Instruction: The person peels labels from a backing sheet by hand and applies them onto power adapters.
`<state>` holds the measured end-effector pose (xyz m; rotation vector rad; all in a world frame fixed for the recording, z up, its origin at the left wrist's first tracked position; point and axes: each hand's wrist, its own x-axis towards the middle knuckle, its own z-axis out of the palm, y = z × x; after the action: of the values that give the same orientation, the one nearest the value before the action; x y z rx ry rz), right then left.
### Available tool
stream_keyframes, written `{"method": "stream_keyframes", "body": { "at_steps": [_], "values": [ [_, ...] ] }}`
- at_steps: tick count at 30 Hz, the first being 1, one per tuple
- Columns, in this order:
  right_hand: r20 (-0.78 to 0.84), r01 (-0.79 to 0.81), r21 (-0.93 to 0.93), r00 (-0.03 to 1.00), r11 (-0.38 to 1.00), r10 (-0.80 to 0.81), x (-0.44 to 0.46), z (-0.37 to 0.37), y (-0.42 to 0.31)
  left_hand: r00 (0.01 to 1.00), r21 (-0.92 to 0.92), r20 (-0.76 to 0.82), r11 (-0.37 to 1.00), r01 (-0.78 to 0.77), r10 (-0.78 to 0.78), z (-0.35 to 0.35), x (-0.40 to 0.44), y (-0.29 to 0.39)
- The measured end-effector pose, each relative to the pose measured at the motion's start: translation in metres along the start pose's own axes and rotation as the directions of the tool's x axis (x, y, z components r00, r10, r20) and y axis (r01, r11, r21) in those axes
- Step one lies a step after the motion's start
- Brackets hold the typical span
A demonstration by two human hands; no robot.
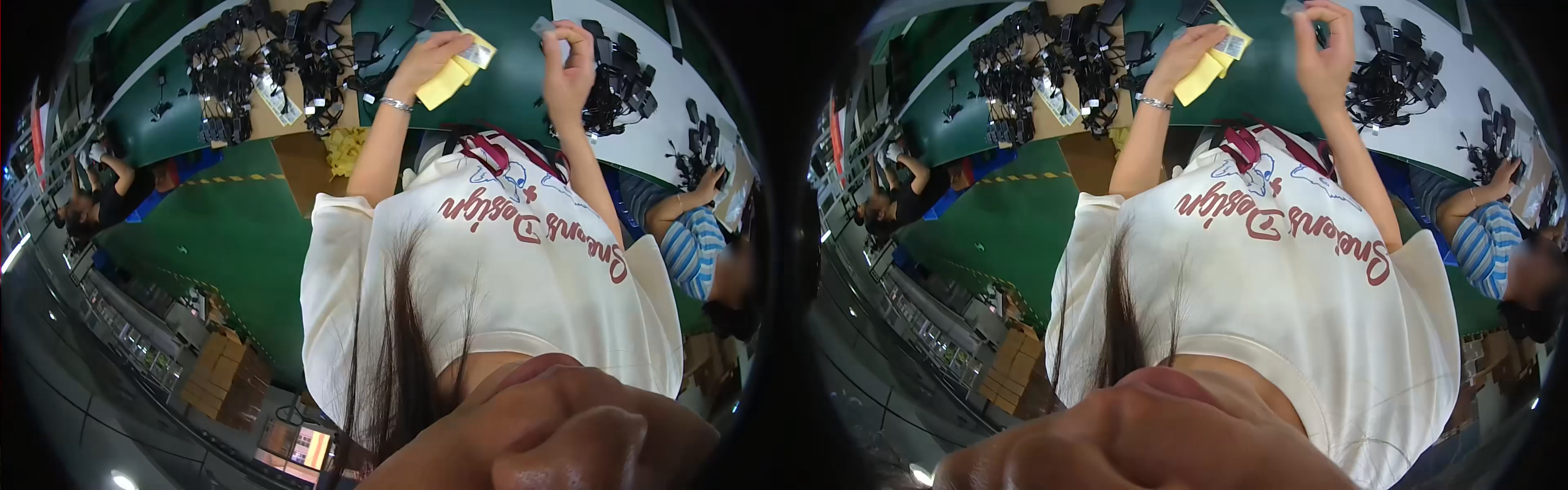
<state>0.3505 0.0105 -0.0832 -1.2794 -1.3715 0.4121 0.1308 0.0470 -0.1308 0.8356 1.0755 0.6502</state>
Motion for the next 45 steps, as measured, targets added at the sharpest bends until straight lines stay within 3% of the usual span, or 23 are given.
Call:
{"method": "stream_keyframes", "body": {
  "at_steps": [2, 3, 4, 7, 9, 12, 16, 20, 21, 23, 25, 26, 27, 28, 29, 31, 32, 34, 35, 38, 39, 42, 45],
  "values": [
    [0.1, -0.332, 0.215, 0.943, 0.919, 0.317, 0.018, -0.021, 0.003, 0.998, 0.099, -0.051, 0.994, 0.034, -0.029, -0.028, 0.033, -0.019],
    [0.172, -0.487, 0.307, 0.873, 0.818, 0.455, 0.019, -0.031, 0.006, 0.919, 0.459, -0.238, 0.87, -0.18, 0.315, -0.047, 0.059, -0.047],
    [0.152, -0.488, 0.307, 0.873, 0.817, 0.464, 0.017, -0.041, 0.011, 0.709, 0.773, -0.261, 0.582, -0.253, 0.655, -0.059, 0.08, -0.067],
    [0.438, -0.704, 0.401, 0.71, 0.587, 0.552, 0.004, -0.056, 0.034, 0.827, 0.767, -0.067, 0.559, -0.315, 0.559, -0.081, 0.119, -0.077],
    [0.417, -0.724, 0.366, 0.689, 0.584, 0.593, -0.007, -0.052, 0.036, 0.864, 0.76, 0.035, 0.548, -0.35, 0.503, -0.079, 0.136, -0.078],
    [0.398, -0.772, 0.288, 0.634, 0.567, 0.663, -0.024, -0.046, 0.042, 0.932, 0.93, 0.09, 0.306, -0.205, 0.351, -0.062, 0.148, -0.092],
    [0.39, -0.757, 0.23, 0.647, 0.611, 0.655, -0.033, -0.035, 0.061, 0.949, 0.979, 0.114, 0.131, -0.158, 0.293, -0.056, 0.146, -0.108],
    [0.457, -0.795, 0.244, 0.599, 0.555, 0.658, -0.039, -0.014, 0.101, 0.94, 0.932, 0.105, 0.298, -0.207, 0.325, -0.046, 0.107, -0.109],
    [0.46, -0.79, 0.245, 0.605, 0.562, 0.65, -0.041, -0.014, 0.108, 0.94, 0.936, 0.106, 0.287, -0.205, 0.325, -0.05, 0.106, -0.11],
    [0.463, -0.777, 0.249, 0.619, 0.577, 0.634, -0.041, -0.014, 0.116, 0.958, 0.828, 0.084, 0.516, -0.221, 0.275, -0.064, 0.111, -0.121],
    [0.479, -0.783, 0.24, 0.61, 0.574, 0.631, -0.038, -0.017, 0.109, 0.966, 0.753, 0.08, 0.62, -0.219, 0.245, -0.061, 0.104, -0.117],
    [0.5, -0.792, 0.218, 0.593, 0.57, 0.632, -0.04, -0.021, 0.105, 0.973, 0.502, -0.015, 0.844, -0.19, 0.228, -0.06, 0.092, -0.123],
    [0.519, -0.799, 0.197, 0.577, 0.569, 0.631, -0.037, -0.024, 0.099, 0.978, 0.189, -0.099, 0.968, -0.163, 0.184, -0.053, 0.077, -0.12],
    [0.517, -0.797, 0.198, 0.58, 0.571, 0.63, -0.032, -0.027, 0.091, 0.979, -0.148, -0.163, 0.978, -0.144, 0.12, -0.043, 0.064, -0.112],
    [0.53, -0.797, 0.224, 0.583, 0.561, 0.616, -0.027, -0.029, 0.078, 0.979, -0.147, -0.163, 0.978, -0.147, 0.122, -0.032, 0.049, -0.099],
    [0.565, -0.804, 0.272, 0.578, 0.529, 0.588, -0.022, -0.035, 0.05, 0.929, -0.615, -0.136, 0.706, -0.351, 0.343, -0.001, 0.004, -0.065],
    [0.574, -0.808, 0.269, 0.572, 0.524, 0.586, -0.019, -0.038, 0.039, 0.929, -0.613, -0.147, 0.706, -0.355, 0.34, 0.016, -0.014, -0.049],
    [0.595, -0.784, 0.345, 0.608, 0.515, 0.526, -0.009, -0.043, 0.022, 0.929, -0.922, -0.127, 0.304, -0.24, 0.348, 0.049, -0.041, -0.02],
    [0.602, -0.772, 0.384, 0.625, 0.506, 0.498, -0.004, -0.045, 0.012, 0.928, -0.919, -0.135, 0.306, -0.248, 0.348, 0.061, -0.052, -0.006],
    [0.626, -0.755, 0.4, 0.639, 0.52, 0.447, 0.019, -0.045, -0.033, 0.968, -0.993, -0.038, 0.103, -0.065, 0.248, 0.091, -0.077, 0.024],
    [0.633, -0.745, 0.407, 0.647, 0.528, 0.425, 0.023, -0.044, -0.043, 0.968, -0.992, -0.041, 0.105, -0.069, 0.249, 0.097, -0.082, 0.023],
    [0.596, -0.715, 0.42, 0.682, 0.559, 0.425, 0.03, -0.042, -0.053, 0.957, -0.928, -0.062, 0.337, -0.16, 0.282, 0.114, -0.09, 0.023],
    [0.554, -0.726, 0.437, 0.682, 0.531, 0.477, 0.036, -0.042, -0.076, 0.953, -0.939, -0.042, 0.315, -0.141, 0.301, 0.114, -0.092, 0.018]
  ]
}}
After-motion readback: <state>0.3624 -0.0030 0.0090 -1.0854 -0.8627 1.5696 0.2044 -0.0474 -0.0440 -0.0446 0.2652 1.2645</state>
